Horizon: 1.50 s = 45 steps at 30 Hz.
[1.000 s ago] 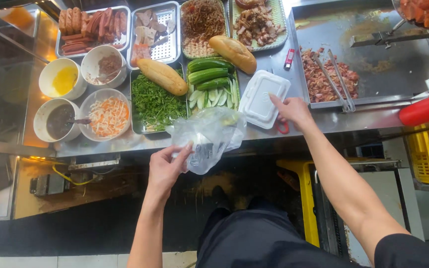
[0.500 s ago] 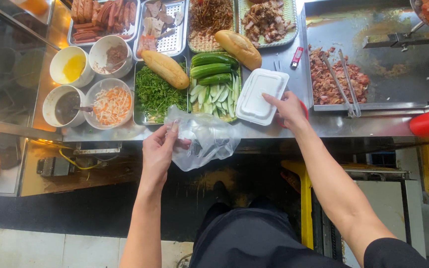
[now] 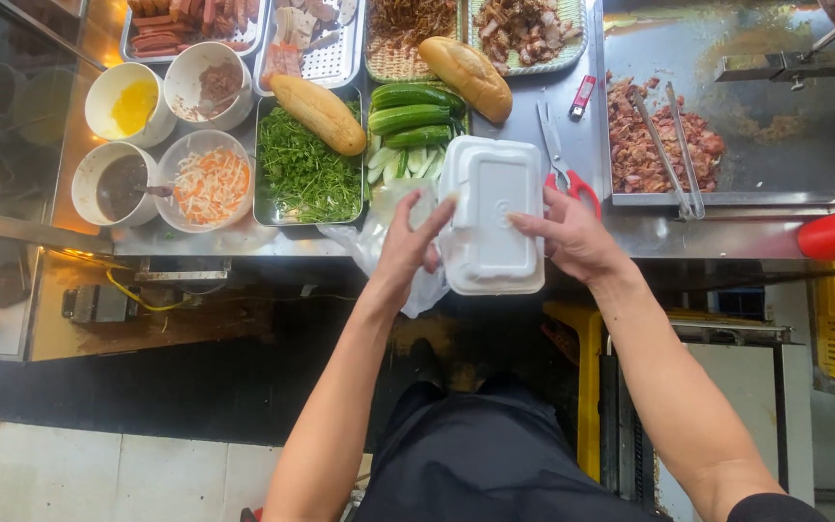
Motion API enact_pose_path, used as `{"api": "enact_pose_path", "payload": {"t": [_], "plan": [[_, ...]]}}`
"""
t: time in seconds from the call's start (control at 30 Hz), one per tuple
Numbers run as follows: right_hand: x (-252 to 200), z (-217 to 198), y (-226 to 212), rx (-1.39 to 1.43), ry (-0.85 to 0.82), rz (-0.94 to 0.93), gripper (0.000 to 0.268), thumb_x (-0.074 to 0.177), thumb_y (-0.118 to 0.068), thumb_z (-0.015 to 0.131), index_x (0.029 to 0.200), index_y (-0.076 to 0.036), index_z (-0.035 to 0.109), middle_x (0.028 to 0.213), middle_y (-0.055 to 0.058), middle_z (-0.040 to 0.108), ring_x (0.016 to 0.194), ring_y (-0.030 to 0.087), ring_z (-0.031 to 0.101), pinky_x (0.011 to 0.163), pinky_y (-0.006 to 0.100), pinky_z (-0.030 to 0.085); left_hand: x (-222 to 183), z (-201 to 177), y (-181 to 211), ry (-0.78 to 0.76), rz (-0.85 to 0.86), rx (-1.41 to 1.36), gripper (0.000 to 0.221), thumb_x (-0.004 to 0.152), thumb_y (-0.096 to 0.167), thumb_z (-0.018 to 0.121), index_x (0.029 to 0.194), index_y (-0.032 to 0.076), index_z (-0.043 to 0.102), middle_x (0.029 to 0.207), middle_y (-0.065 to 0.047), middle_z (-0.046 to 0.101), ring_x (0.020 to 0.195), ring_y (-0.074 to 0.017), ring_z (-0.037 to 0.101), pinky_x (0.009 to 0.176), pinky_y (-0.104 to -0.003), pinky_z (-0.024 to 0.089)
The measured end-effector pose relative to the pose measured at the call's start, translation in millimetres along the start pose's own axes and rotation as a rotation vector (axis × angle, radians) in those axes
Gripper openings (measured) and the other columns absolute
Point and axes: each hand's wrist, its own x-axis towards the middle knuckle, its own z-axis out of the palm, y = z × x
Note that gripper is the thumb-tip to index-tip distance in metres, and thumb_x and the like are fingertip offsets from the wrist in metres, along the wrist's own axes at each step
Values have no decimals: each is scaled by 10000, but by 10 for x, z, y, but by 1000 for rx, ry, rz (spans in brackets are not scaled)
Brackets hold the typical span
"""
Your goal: Prepare and package food orders including bread, meat, and vegetables into containers and bags.
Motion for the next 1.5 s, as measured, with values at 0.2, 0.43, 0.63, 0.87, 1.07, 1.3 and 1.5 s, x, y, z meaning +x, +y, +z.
{"api": "enact_pose_path", "payload": {"t": [0.2,0.43,0.63,0.87,1.07,1.3,1.5], "plan": [[19,116,84,-16,-61,39,555,896,-169,802,1364,37,588,1232,92,704,1092,172,683,918,338,558,-94,123,167,-26,204,-111,1152,626,310,929,1526,-12,285,1324,-205,608,1170,-292,672,940,-349,593],[-75,91,64,-174,-15,87,516,839,-161,817,1277,58,654,1190,113,737,1057,170,710,921,326,572,-162,-107,334,-50,111,136,1040,771,443,840,1573,15,334,1098,-160,681,856,-160,636,684,-268,518],[-219,-93,74,-110,-70,185,504,835,-120,798,1275,74,649,1172,148,739,1035,208,723,906,346,571,-476,-484,750,-38,260,321,567,988,453,626,1382,50,687,588,-13,644,472,-40,427,449,-231,327],[84,555,523,86,-433,485,489,893,-158,741,1307,72,622,1191,156,736,1053,229,718,936,361,565,-1131,-308,828,317,702,962,294,1039,251,625,1240,103,780,514,-109,527,444,-215,520,467,-361,376],[414,1012,992,545,-317,400,410,943,-121,683,1339,-50,602,1248,100,687,1134,228,677,1046,433,521,-1626,-300,92,499,1042,786,283,1092,165,574,1283,2,705,621,-91,587,524,-227,553,531,-373,440],[523,567,1135,755,-137,171,353,980,-138,676,1318,-61,605,1243,94,684,1164,229,653,1087,438,501,-1272,199,-559,315,889,192,389,1119,203,479,1389,-50,596,879,-106,771,645,-151,717,630,-253,561],[287,13,868,587,-70,142,349,957,-158,699,1275,-32,630,1272,99,694,1177,232,665,1090,404,494,-1017,-45,57,205,1312,402,572,1151,476,338,1219,2,650,1005,-185,707,914,-326,720,832,-391,580]]}}
